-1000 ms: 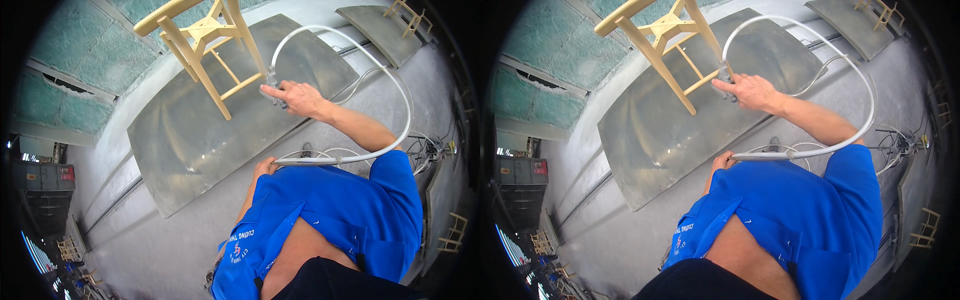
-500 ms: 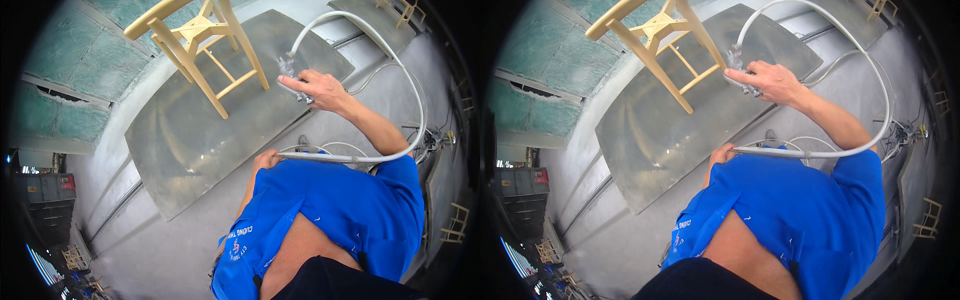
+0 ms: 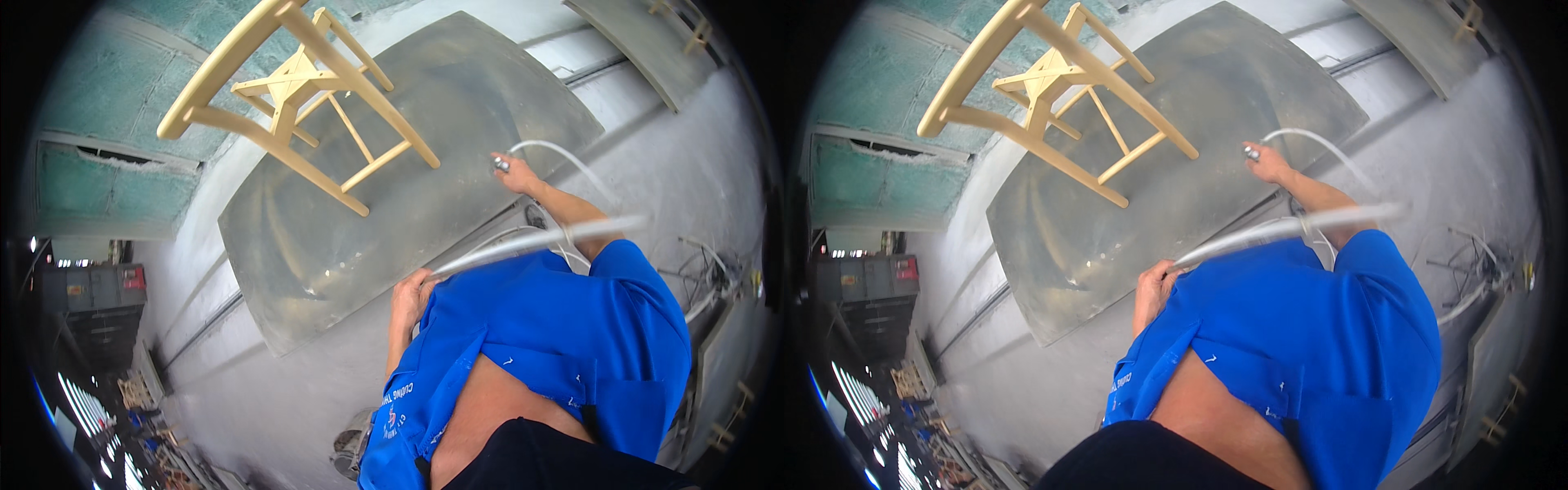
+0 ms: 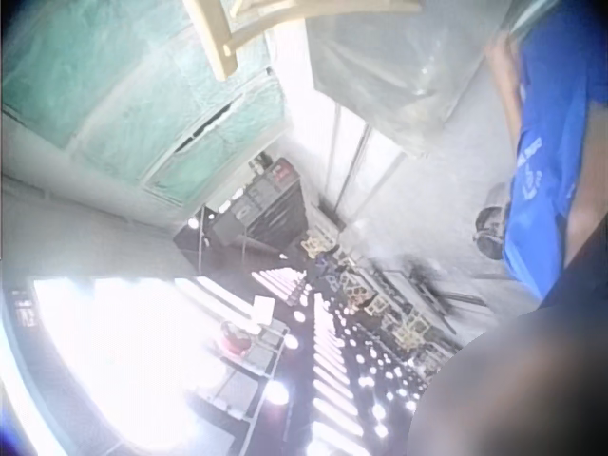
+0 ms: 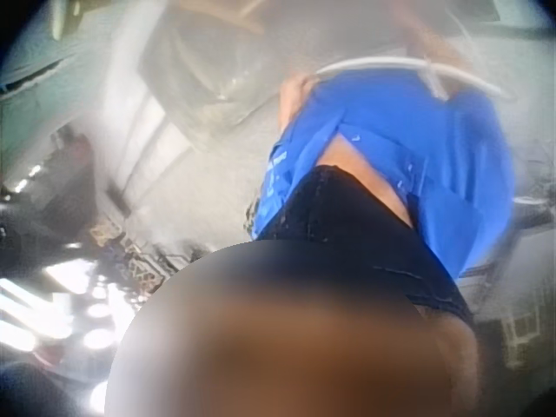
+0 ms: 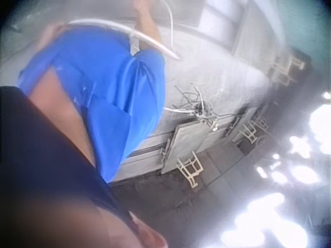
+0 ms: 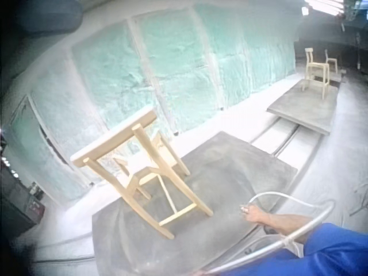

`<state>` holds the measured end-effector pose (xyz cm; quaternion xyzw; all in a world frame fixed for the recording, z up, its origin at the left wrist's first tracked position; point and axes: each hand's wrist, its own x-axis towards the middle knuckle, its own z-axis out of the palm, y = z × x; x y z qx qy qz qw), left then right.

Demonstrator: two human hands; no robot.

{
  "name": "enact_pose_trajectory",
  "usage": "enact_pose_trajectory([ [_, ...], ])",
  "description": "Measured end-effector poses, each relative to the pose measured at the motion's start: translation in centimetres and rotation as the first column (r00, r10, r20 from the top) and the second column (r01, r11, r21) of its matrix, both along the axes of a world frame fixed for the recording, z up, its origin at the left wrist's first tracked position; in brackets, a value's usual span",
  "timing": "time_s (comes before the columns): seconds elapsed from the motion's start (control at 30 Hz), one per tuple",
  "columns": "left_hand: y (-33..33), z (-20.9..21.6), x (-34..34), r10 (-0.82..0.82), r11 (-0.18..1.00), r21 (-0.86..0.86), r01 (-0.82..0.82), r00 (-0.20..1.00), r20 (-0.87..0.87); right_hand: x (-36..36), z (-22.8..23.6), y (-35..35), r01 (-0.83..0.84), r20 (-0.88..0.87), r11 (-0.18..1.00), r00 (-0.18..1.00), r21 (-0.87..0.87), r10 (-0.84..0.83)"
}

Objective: The person picks up a wooden chair frame and uses a spray gun to apply finish to all sides, rotating the chair to cover legs, seat, and backrest. After finishing, the person places the chair on a metal platform.

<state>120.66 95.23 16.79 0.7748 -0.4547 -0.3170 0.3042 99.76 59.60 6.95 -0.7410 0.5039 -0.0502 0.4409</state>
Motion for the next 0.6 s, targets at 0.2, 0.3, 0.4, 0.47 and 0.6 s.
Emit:
enact_pose_trajectory([
  [0.2,-11.1,1.2,-10.4,0.13,0.989,0.087,-0.121,0.985,-0.11,-2.0,-0.3,-13.2,0.183,0.289,0.786,0.862,0.591,-0.417],
  [0.3,-13.4,4.8,-14.4,0.104,0.994,-0.022,-0.108,0.985,-0.136,-2.7,4.3,-15.9,0.047,0.419,0.791,0.828,0.609,-0.372],
  [0.4,-14.9,7.9,-16.3,0.152,0.981,0.136,-0.142,0.986,-0.069,-1.0,10.4,-17.7,-0.133,0.601,0.772,0.713,0.622,-0.362],
  [0.47,-15.2,9.0,-17.2,0.142,0.987,0.083,-0.139,0.989,-0.038,-0.1,13.9,-17.6,-0.275,0.719,0.763,0.612,0.585,-0.33],
  [0.6,-15.2,7.8,-17.6,0.182,0.983,0.046,-0.178,0.978,-0.102,1.6,19.0,-16.7,-0.543,0.888,0.704,0.241,0.458,-0.391],
])
